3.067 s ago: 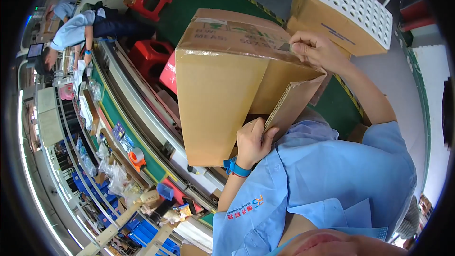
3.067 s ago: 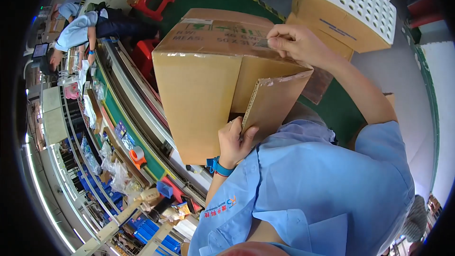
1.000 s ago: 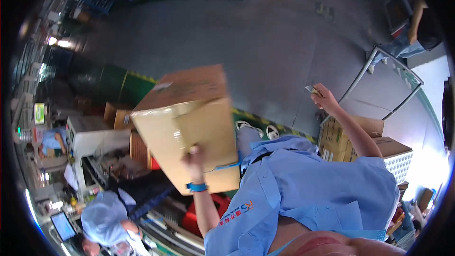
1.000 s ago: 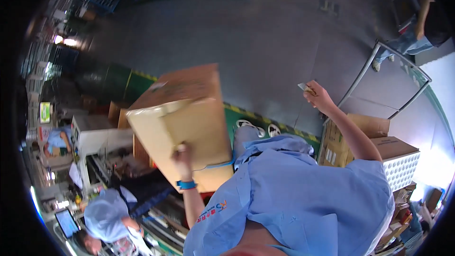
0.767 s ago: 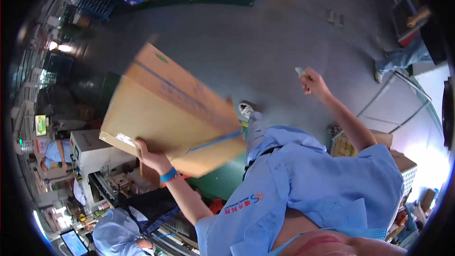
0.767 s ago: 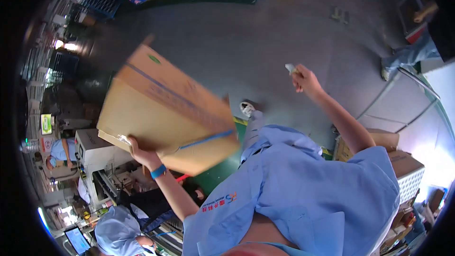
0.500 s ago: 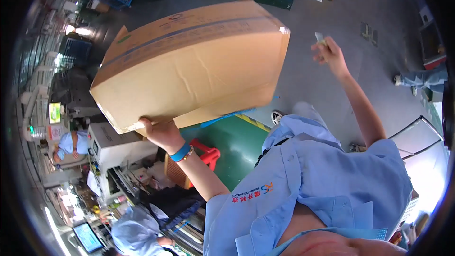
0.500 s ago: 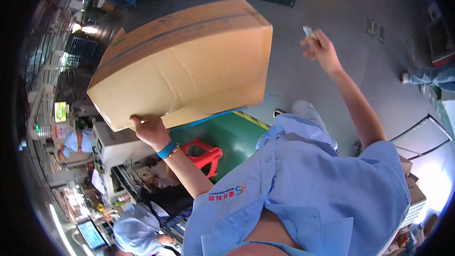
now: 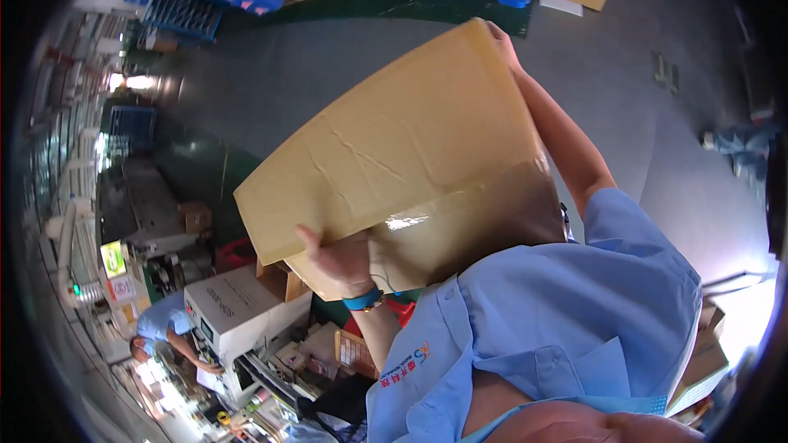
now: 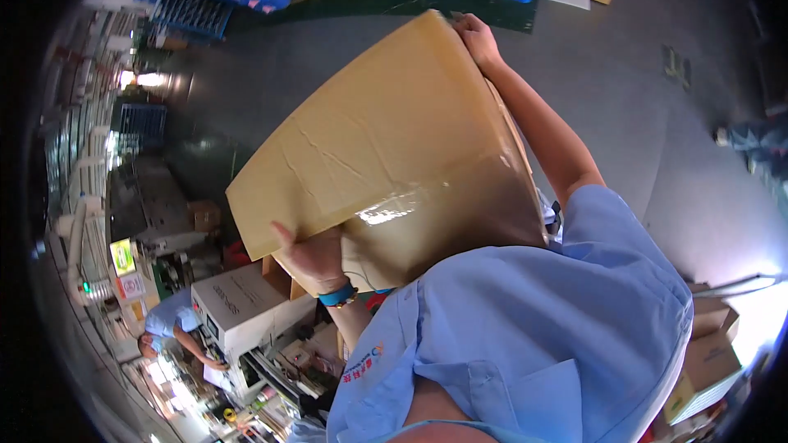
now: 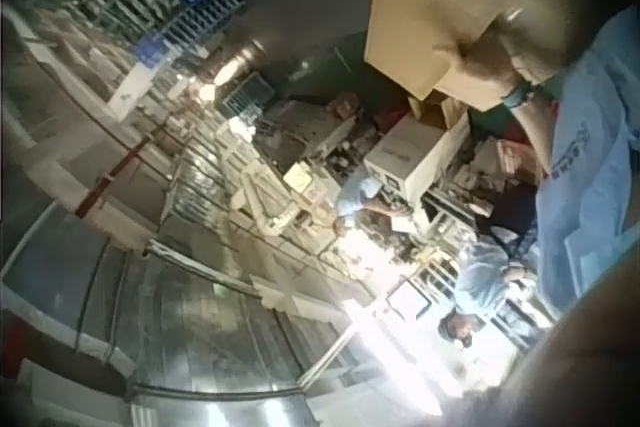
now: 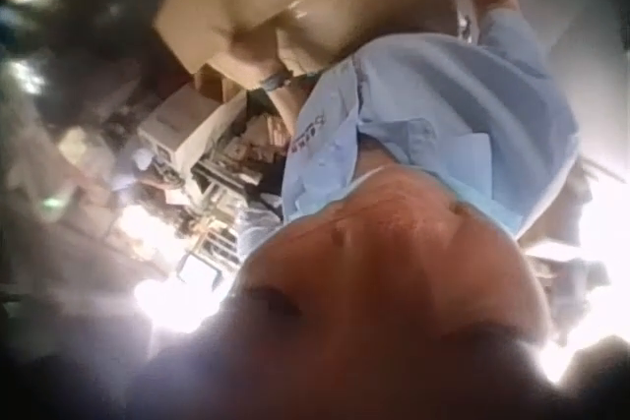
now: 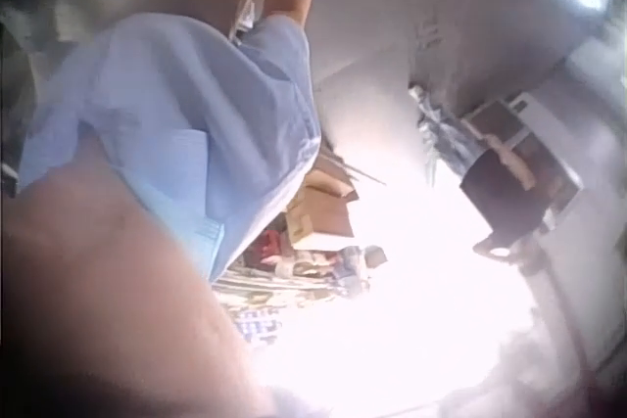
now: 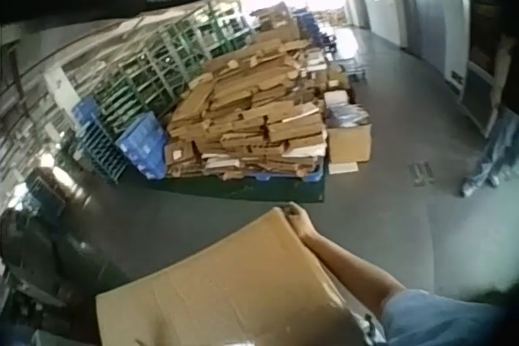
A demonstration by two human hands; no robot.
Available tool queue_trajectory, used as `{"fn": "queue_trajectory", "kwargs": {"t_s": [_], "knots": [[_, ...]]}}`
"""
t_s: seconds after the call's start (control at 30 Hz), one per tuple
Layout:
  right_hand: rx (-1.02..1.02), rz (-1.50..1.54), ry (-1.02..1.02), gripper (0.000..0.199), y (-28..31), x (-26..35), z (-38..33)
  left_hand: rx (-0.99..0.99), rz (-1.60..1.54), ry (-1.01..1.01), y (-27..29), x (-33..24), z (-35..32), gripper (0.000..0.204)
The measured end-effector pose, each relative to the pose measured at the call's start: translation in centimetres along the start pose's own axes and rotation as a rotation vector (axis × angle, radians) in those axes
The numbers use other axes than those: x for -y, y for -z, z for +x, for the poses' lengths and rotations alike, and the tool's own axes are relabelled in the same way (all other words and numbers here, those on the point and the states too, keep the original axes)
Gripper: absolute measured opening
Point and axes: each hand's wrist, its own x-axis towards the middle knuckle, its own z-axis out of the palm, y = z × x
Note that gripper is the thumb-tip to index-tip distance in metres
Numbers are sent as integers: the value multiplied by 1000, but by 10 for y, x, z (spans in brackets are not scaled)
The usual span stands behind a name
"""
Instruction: The person assembles cardboard boxes by hand, then moves foam inserts, silver bags, and components from other boxes into the newly assembled boxes, organizing them within the boxes.
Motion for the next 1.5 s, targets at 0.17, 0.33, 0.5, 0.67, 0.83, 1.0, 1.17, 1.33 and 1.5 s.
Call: {"fn": "queue_trajectory", "kwargs": {"t_s": [0.17, 0.33, 0.5, 0.67, 0.83, 1.0, 1.17, 1.33, 1.5], "knots": [[192, -521, 237, 14, -137, 84, 18, -238, -83, -69, 69, -4, 73, 35], [609, -276, -61, 15, -194, 149, 19, -242, -241, -142, 113, -42, 154, 25], [628, -551, 360, 14, -258, 143, 46, -254, -172, -136, 127, -90, 220, 28], [466, -659, 362, 14, -303, 133, 81, -167, -143, -13, 140, -135, 289, 29], [366, -749, 370, 14, -310, 142, 102, 9, -68, 95, 149, -158, 346, 32], [643, -854, 314, 12, -290, 176, 105, -19, -57, 202, 129, -170, 375, 35], [683, -949, -83, 18, -249, 174, 48, -40, -5, 232, 110, -166, 393, 35], [1039, -1201, -242, 10, -206, 170, 25, -191, 75, 174, 62, -171, 423, 32], [930, -1337, -75, 14, -208, 180, 105, -298, 187, 160, 50, -162, 459, 31]]}}
